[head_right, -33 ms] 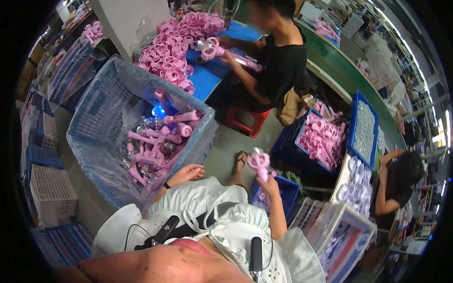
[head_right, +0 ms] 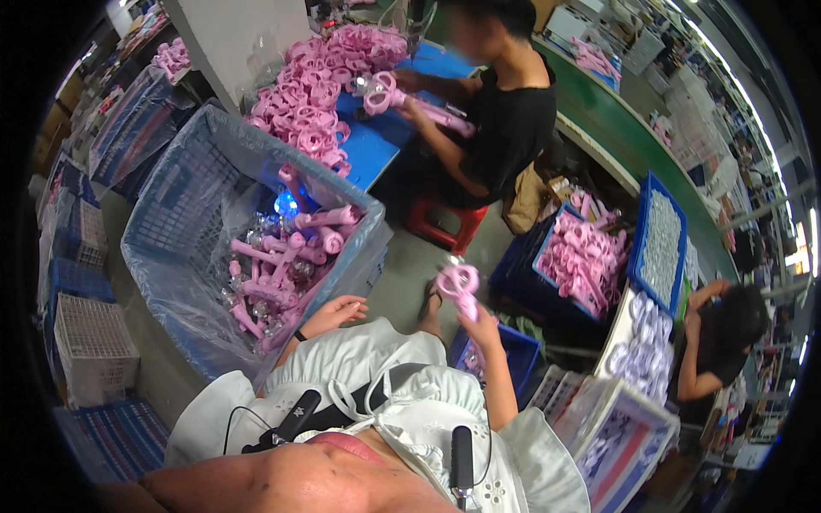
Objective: The person assembles pink plastic toy wands by attaching a clear top piece to the wand body and then inserting a small metal component into the top. They handle each wand one at a time, repeating the same steps for multiple units.
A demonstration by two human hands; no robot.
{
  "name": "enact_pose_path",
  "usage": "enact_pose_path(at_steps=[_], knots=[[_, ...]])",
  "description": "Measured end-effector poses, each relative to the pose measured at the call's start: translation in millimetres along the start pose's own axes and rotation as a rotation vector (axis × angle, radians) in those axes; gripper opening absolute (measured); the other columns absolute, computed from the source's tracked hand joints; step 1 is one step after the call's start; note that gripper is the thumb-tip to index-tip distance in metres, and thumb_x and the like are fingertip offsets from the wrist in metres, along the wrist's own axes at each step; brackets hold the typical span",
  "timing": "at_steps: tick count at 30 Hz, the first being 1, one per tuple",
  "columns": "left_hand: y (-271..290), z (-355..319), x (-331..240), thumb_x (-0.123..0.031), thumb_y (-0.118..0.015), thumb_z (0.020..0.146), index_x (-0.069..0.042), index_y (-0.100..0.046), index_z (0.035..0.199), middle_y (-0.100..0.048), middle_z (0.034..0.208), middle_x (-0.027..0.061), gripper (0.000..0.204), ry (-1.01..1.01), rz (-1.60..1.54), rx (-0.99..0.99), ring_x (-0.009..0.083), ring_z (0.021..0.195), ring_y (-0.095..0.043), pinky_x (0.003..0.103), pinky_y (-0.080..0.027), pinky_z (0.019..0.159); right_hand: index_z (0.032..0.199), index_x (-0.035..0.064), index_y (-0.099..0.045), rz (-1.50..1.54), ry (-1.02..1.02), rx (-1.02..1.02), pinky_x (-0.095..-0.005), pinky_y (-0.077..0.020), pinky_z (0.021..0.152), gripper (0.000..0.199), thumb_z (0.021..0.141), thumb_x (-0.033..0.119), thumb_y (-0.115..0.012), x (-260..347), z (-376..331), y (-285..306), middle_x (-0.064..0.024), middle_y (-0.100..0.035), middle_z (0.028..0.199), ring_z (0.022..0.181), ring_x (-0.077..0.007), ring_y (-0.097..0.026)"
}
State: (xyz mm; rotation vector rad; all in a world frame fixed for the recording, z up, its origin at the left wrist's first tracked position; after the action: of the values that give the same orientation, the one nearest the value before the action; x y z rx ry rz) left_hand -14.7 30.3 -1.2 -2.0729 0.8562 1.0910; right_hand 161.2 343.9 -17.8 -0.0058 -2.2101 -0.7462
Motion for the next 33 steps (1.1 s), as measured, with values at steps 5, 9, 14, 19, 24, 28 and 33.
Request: enact_pose_path(at_steps=[5,9,14,19,24,28,33], knots=[[-30,64,-78,-0.029,-0.045,0.097,-0.008,-0.036,0.135,-0.052,0.125,0.0113,0.045,-0.151,-0.108,-0.192,0.0194,0.111,-0.053,0.032,-0.043,0.093,0.116,0.0025,-0.054,0.319,0.370,0.503,-0.0260,-0.0477,0.060,0.050,0.079,0.032,-0.070,159,85,40,-0.0032,-0.060,0.086,0.066,-0.0092,-0.057],[-57,123,-132,-0.034,-0.044,0.096,-0.016,-0.016,0.142,-0.039,0.137,0.0121,0.057,-0.624,-0.432,-0.051,0.0249,0.125,-0.041,0.046,-0.034,0.102,0.115,0.0015,-0.054,0.180,0.522,0.758,-0.0271,-0.0482,0.061,0.054,0.080,0.039,-0.068,240,106,61,-0.0068,-0.062,0.087,0.072,-0.0120,-0.059],[-69,155,-165,-0.049,-0.049,0.090,-0.002,-0.032,0.136,-0.042,0.135,0.0138,0.068,-0.790,-0.621,-0.254,0.0266,0.125,-0.040,0.042,-0.029,0.106,0.114,-0.0002,-0.054,-0.109,0.723,0.709,-0.0378,-0.0483,0.076,0.061,0.078,0.047,-0.064,270,120,66,-0.0220,-0.064,0.096,0.087,-0.0361,-0.063],[-76,156,-157,-0.051,-0.045,0.091,-0.002,-0.029,0.137,-0.040,0.135,0.0143,0.068,-0.759,-0.691,-0.398,0.0264,0.125,-0.039,0.041,-0.029,0.105,0.113,-0.0006,-0.053,-0.193,0.767,0.757,-0.0421,-0.0479,0.077,0.061,0.078,0.049,-0.063,261,139,55,-0.0246,-0.063,0.095,0.090,-0.0392,-0.061],[-74,161,-162,-0.051,-0.044,0.091,-0.002,-0.028,0.137,-0.040,0.134,0.0137,0.069,-0.765,-0.719,-0.411,0.0261,0.124,-0.039,0.041,-0.029,0.105,0.113,-0.0006,-0.052,-0.236,0.795,0.762,-0.0429,-0.0483,0.075,0.063,0.079,0.051,-0.061,265,152,49,-0.0242,-0.063,0.095,0.088,-0.0398,-0.061],[-69,166,-161,-0.051,-0.044,0.091,-0.002,-0.028,0.137,-0.041,0.133,0.0127,0.069,-0.757,-0.735,-0.412,0.0257,0.123,-0.040,0.041,-0.030,0.105,0.115,-0.0012,-0.051,-0.249,0.789,0.769,-0.0422,-0.0481,0.076,0.063,0.079,0.049,-0.062,270,158,49,-0.0247,-0.063,0.095,0.089,-0.0395,-0.061],[-50,177,-156,-0.052,-0.041,0.092,-0.002,-0.028,0.137,-0.040,0.134,0.0143,0.068,-0.700,-0.759,-0.300,0.0267,0.124,-0.040,0.042,-0.030,0.105,0.120,-0.0014,-0.049,-0.275,0.687,0.753,-0.0384,-0.0472,0.079,0.062,0.080,0.045,-0.063,277,164,46,-0.0244,-0.062,0.099,0.091,-0.0367,-0.061]])
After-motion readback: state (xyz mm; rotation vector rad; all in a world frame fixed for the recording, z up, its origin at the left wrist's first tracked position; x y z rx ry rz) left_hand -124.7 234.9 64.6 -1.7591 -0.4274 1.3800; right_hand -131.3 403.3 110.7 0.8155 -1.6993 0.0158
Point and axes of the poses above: each hand's wrist, its own z-axis towards the middle knuckle, its own y-axis out of the back of the hand, x = y × z, the point moved 2 cm from there along z, towards the middle knuckle
